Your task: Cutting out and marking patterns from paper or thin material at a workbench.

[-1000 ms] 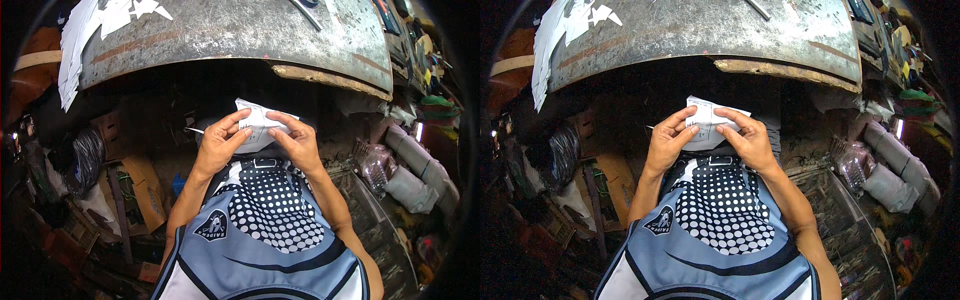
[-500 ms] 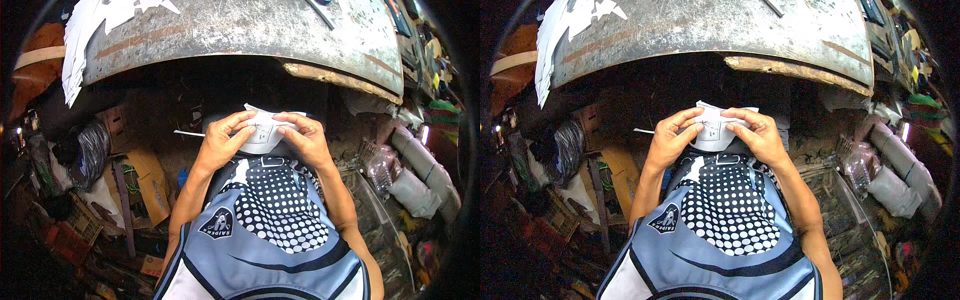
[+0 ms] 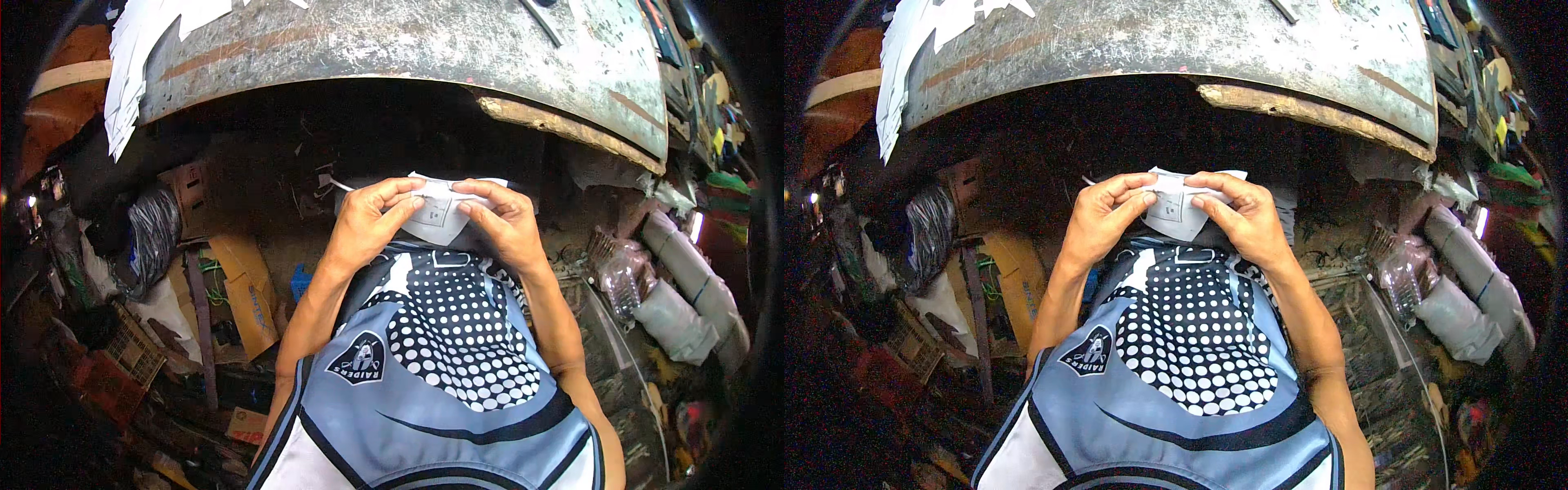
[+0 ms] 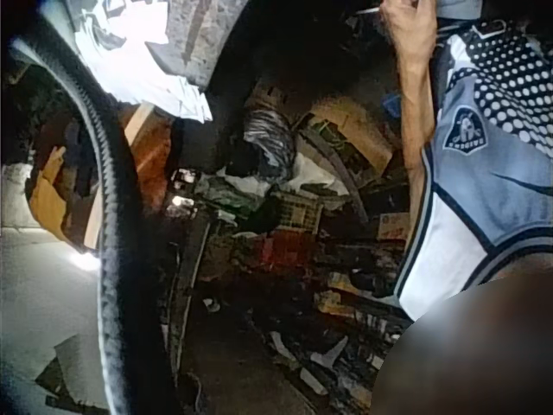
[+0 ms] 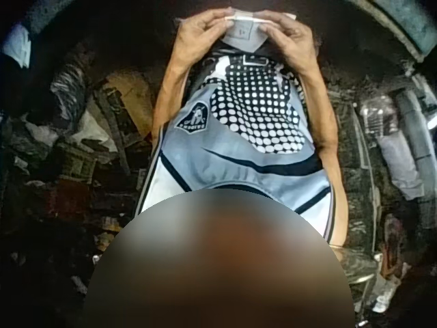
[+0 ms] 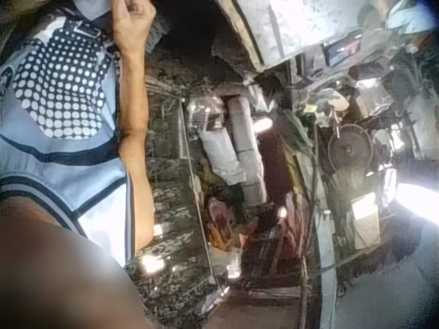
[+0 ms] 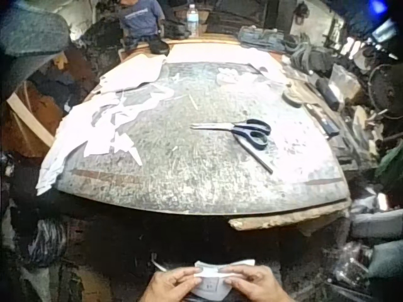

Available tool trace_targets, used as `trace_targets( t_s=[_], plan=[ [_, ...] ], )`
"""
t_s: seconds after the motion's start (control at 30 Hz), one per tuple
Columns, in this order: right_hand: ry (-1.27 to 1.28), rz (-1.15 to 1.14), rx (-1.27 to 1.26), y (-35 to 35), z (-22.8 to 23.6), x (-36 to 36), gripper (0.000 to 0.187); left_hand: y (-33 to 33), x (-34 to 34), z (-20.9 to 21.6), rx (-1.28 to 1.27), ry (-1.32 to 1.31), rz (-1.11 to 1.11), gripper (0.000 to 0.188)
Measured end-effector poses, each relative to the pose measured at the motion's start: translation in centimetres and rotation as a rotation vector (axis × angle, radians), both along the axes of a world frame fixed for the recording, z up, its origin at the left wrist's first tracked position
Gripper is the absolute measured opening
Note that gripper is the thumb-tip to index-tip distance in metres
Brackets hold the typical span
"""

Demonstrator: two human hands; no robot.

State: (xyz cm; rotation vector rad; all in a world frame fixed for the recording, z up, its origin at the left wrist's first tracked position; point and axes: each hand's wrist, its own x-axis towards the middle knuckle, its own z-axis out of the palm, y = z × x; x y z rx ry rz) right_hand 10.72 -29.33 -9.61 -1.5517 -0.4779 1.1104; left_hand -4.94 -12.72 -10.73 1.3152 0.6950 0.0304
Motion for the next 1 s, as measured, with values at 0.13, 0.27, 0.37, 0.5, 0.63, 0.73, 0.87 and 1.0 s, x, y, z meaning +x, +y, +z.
trace_targets(
  t_s=[0.13,0.27,0.37,0.5,0.63,0.73,0.87,1.0],
  plan=[
    [-0.026,-0.007,0.017,0.06,-0.24,-0.08,0.024,0.08,0.13,0.15,-0.039,0.011,0.012,0.028],
    [-0.085,0.015,0.021,0.09,-0.46,-0.07,0.024,0.07,0.06,0.17,-0.036,0.013,0.022,0.026],
    [-0.105,0.022,0.021,0.12,-0.53,-0.1,0.023,0.0,0.06,0.23,-0.044,0.015,0.035,0.026],
    [-0.065,0.024,-0.01,0.15,-0.29,-0.12,0.023,0.02,-0.06,0.11,-0.123,-0.021,0.073,0.026],
    [-0.063,0.023,0.016,0.16,-0.44,-0.1,0.023,0.0,-0.18,0.01,-0.14,-0.014,0.094,0.026],
    [-0.079,0.039,-0.002,0.2,-0.33,-0.05,0.023,0.03,-0.41,-0.24,-0.076,-0.009,0.069,0.026],
    [-0.013,0.023,-0.012,0.12,-0.38,-0.09,0.024,0.07,-0.49,-0.21,-0.078,0.024,0.058,0.024],
    [0.035,0.035,-0.034,0.19,-0.5,0.11,0.025,0.0,-0.64,-0.33,-0.077,0.012,0.058,0.023]
  ],
)
